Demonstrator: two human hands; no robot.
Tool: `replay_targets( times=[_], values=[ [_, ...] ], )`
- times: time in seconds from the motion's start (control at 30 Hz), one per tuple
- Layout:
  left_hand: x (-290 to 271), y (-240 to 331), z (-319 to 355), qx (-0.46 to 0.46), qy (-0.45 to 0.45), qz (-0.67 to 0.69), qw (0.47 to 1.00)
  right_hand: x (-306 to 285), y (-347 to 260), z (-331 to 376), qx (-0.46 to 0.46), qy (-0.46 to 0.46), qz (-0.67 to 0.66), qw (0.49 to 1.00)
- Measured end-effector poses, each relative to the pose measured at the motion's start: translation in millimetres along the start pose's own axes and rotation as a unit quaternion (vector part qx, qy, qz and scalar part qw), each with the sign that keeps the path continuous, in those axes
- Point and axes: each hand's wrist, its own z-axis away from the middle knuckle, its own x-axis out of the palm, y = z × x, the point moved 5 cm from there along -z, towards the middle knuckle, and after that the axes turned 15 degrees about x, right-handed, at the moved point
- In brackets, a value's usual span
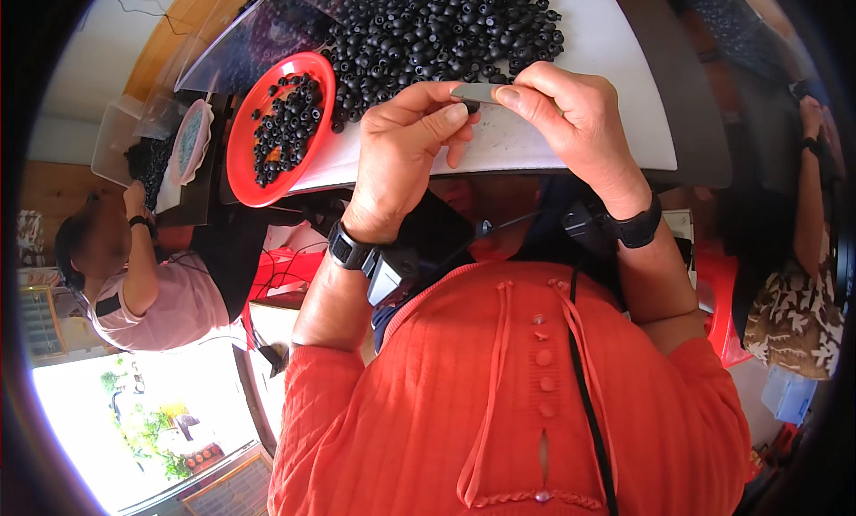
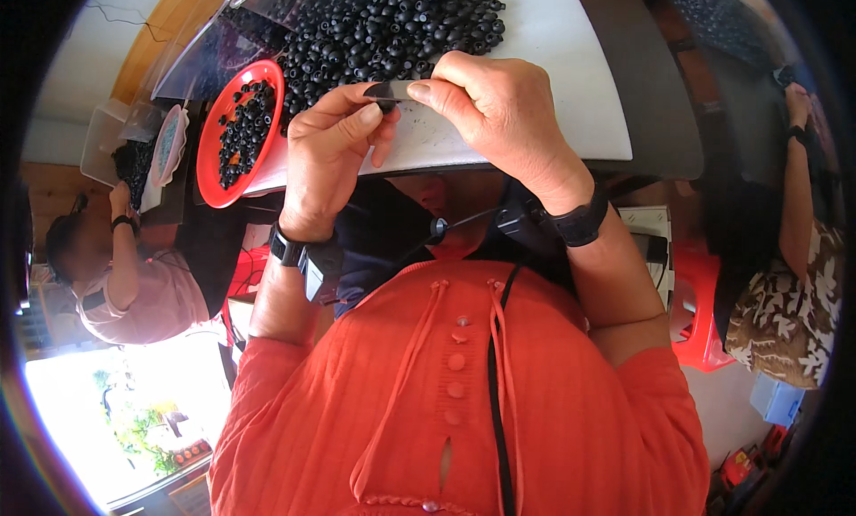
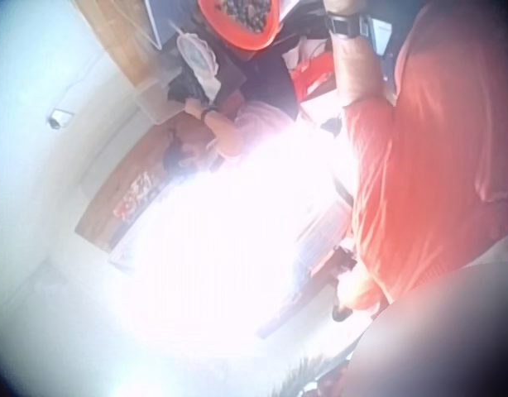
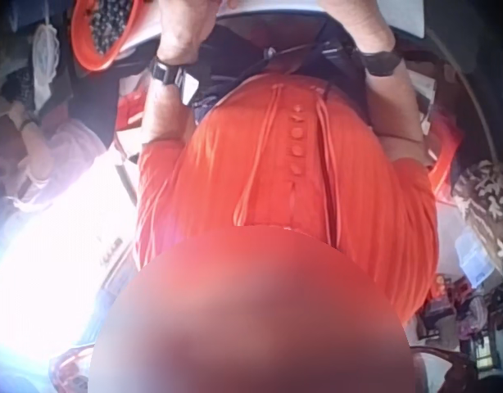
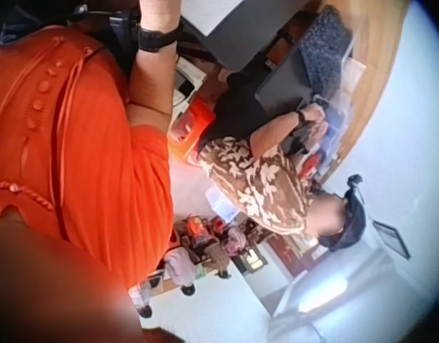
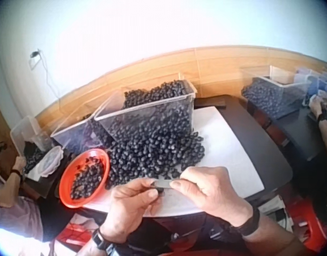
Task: Sorting and inspecting small black round objects at a workbench using a small knife.
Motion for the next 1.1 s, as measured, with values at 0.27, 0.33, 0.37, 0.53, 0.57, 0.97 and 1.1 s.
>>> replay_targets(
  times=[0.27,0.33,0.37,0.53,0.57,0.97,1.1],
  values=[
    [6,-7,1,0.028,0.009,0.063,0.998,-1,0,-1,0.0,-0.003,-0.002,1.0],
    [6,-10,1,0.026,0.016,0.082,0.996,-4,0,-2,0.02,0.004,-0.028,0.999],
    [6,-9,1,0.035,0.013,0.081,0.996,-3,1,-2,0.02,0.003,-0.028,0.999],
    [6,-10,1,0.041,0.025,0.09,0.995,-2,3,-2,0.018,0.002,-0.032,0.999],
    [7,-10,1,0.045,0.023,0.088,0.995,-2,3,-2,0.019,0.002,-0.032,0.999],
    [19,-11,-3,0.055,0.007,0.068,0.996,-1,5,-3,0.013,0.001,-0.008,1.0],
    [21,-11,-3,0.052,0.004,0.068,0.996,-1,6,-3,0.008,0.009,0.003,1.0]
  ],
)
